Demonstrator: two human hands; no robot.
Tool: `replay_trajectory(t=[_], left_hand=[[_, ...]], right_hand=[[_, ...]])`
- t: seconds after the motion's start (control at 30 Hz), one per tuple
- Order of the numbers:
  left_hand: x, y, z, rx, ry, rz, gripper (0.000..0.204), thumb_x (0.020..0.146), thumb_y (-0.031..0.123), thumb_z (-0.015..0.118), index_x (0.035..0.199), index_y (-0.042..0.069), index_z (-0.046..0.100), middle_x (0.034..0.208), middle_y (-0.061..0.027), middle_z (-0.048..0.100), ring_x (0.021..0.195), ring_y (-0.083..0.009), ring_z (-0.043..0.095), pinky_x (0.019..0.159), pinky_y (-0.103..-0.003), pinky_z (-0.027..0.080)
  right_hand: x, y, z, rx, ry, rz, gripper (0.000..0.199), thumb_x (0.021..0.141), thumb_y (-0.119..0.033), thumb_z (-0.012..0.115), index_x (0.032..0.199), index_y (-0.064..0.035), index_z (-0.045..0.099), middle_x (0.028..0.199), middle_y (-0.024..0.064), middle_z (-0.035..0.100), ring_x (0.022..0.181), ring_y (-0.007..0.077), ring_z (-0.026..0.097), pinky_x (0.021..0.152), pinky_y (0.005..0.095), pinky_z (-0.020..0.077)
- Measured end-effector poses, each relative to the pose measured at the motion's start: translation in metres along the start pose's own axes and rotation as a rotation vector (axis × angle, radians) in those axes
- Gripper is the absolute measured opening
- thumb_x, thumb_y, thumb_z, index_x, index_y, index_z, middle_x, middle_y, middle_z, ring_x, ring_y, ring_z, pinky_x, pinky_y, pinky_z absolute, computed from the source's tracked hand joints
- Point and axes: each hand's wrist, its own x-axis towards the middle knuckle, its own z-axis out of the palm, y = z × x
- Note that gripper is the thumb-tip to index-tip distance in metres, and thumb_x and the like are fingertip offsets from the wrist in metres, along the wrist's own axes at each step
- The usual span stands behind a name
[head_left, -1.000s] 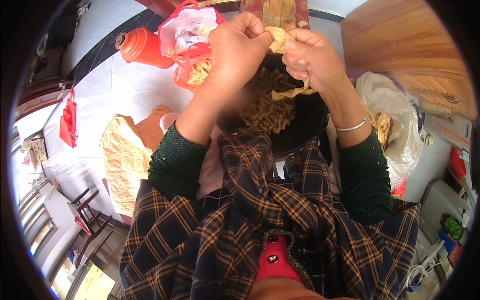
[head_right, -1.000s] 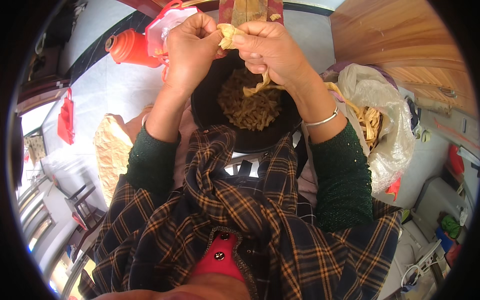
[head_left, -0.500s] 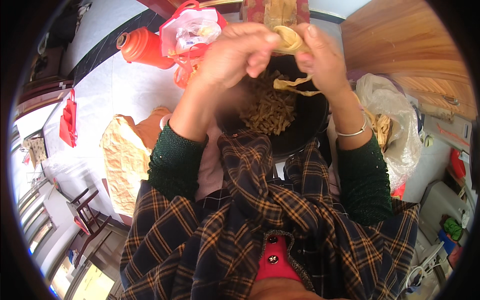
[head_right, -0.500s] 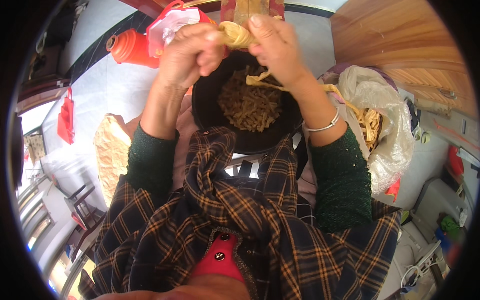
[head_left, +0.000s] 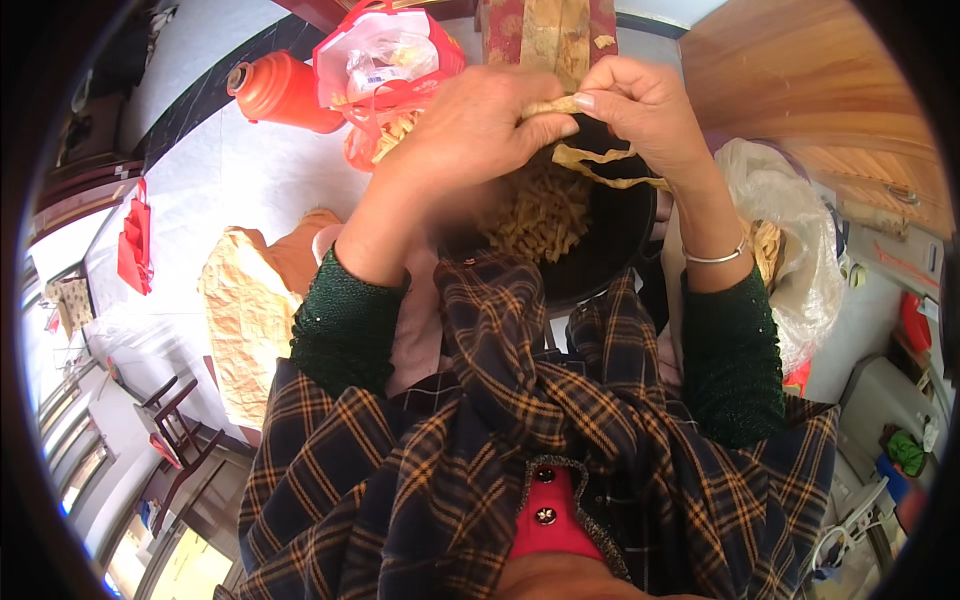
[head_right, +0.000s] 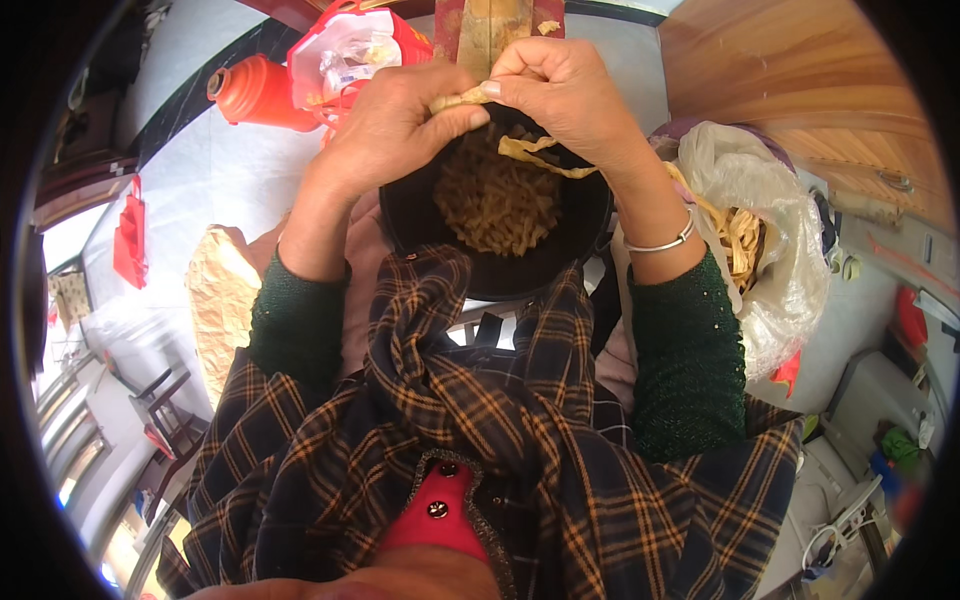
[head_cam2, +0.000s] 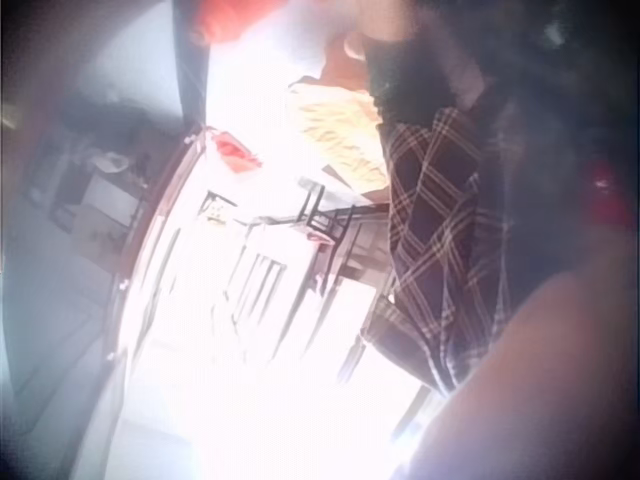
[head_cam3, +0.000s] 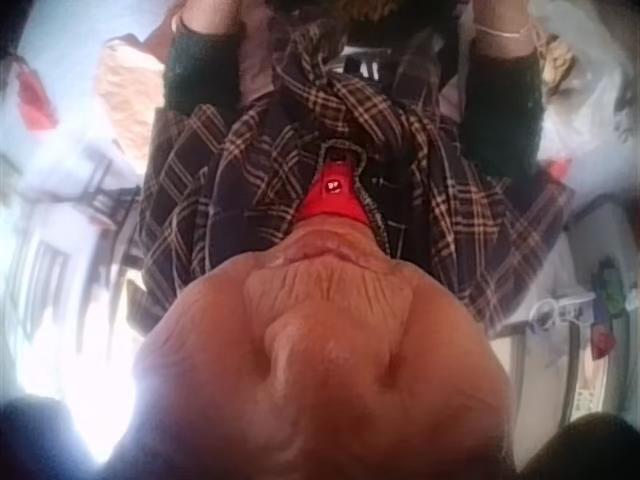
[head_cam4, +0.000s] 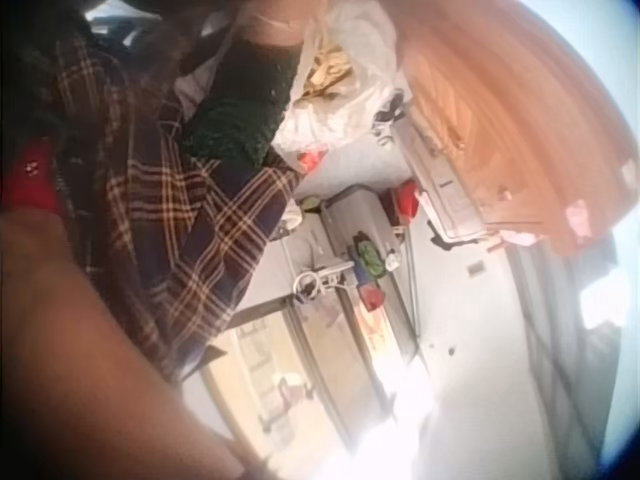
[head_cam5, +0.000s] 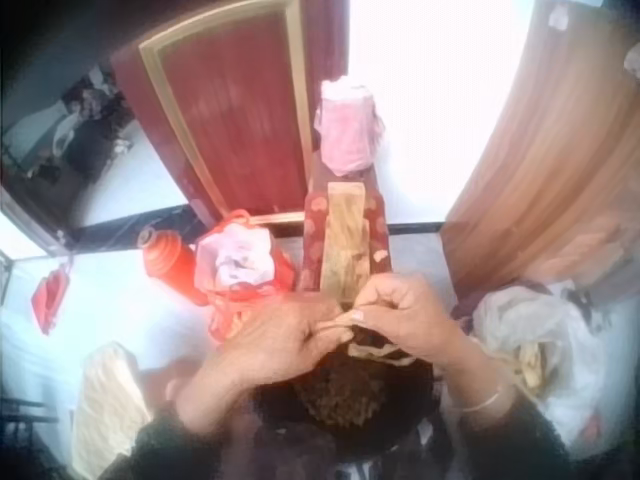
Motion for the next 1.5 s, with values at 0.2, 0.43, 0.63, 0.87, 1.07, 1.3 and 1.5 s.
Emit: replay_trajectory(t=[0.2, 0.43, 0.63, 0.87, 1.07, 1.3, 1.5], left_hand=[[0.007, -0.025, -0.003, -0.122, -0.289, -0.257, 0.018, 0.09, 0.02, 0.063, 0.086, 0.003, 0.062, 0.062, -0.0023, 0.053, 0.059, -0.011, 0.051, 0.055, -0.031, 0.042], [0.038, -0.06, 0.022, 0.323, 0.018, -0.308, 0.021, 0.087, 0.035, 0.061, 0.091, 0.015, 0.067, 0.068, -0.0096, 0.065, 0.071, -0.0299, 0.063, 0.063, -0.041, 0.048], [0.028, -0.037, 0.009, 0.419, -0.299, -0.484, 0.029, 0.084, 0.042, 0.062, 0.091, 0.015, 0.07, 0.073, -0.009, 0.067, 0.074, -0.0288, 0.065, 0.067, -0.039, 0.049], [0.012, 0.002, 0.043, -0.459, 0.134, -0.369, 0.046, 0.101, 0.039, 0.038, 0.107, -0.001, 0.06, 0.085, -0.0124, 0.068, 0.072, -0.0195, 0.064, 0.062, -0.032, 0.051], [0.019, -0.034, 0.019, -1.797, 0.301, -0.017, 0.049, 0.103, 0.039, 0.026, 0.095, 0.001, 0.056, 0.086, -0.0094, 0.059, 0.072, -0.0203, 0.055, 0.075, -0.034, 0.05], [0.043, 0.004, -0.011, -0.622, 1.228, -0.06, 0.035, 0.102, 0.035, 0.036, 0.077, 0.012, 0.045, 0.056, 0.0063, 0.027, 0.046, -0.0074, 0.025, 0.041, -0.024, 0.02], [0.013, 0.008, 0.029, -0.281, 0.604, 0.245, 0.032, 0.094, 0.02, 0.048, 0.113, 0.0, 0.064, 0.113, -0.0217, 0.062, 0.105, -0.0323, 0.062, 0.089, -0.036, 0.048]], right_hand=[[0.002, 0.012, -0.009, -0.269, 0.168, 0.017, 0.016, 0.083, -0.012, 0.066, 0.071, -0.002, 0.061, 0.055, -0.0034, 0.049, 0.048, 0.0032, 0.042, 0.043, 0.0226, 0.0319], [0.037, 0.047, -0.005, -0.66, 0.406, 0.0, 0.02, 0.087, -0.019, 0.06, 0.077, -0.0017, 0.062, 0.055, 0.0038, 0.054, 0.049, 0.011, 0.049, 0.048, 0.0297, 0.0377], [0.038, 0.034, -0.016, -0.942, 0.258, 0.244, 0.02, 0.082, -0.021, 0.059, 0.074, -0.0039, 0.065, 0.063, 0.0126, 0.064, 0.056, 0.03, 0.061, 0.056, 0.041, 0.049], [0.02, 0.015, 0.027, 0.745, 0.038, 0.363, 0.023, 0.094, -0.02, 0.055, 0.084, -0.0012, 0.063, 0.057, -0.0032, 0.046, 0.046, 0.004, 0.041, 0.041, 0.0204, 0.0346], [0.014, -0.012, 0.045, 0.571, -0.057, 0.325, 0.025, 0.098, -0.018, 0.047, 0.091, 0.0009, 0.061, 0.061, -0.0038, 0.046, 0.05, 0.0029, 0.04, 0.043, 0.0187, 0.033], [0.008, -0.011, 0.036, 0.834, -0.207, 0.248, 0.021, 0.097, -0.016, 0.047, 0.094, -0.0001, 0.061, 0.062, -0.0041, 0.044, 0.05, 0.0023, 0.036, 0.043, 0.0186, 0.0302], [0.007, -0.015, 0.053, -0.202, 0.259, -0.262, 0.016, 0.094, -0.013, 0.053, 0.095, 0.0014, 0.06, 0.064, 0.0046, 0.056, 0.055, 0.0104, 0.052, 0.051, 0.0246, 0.0407]])
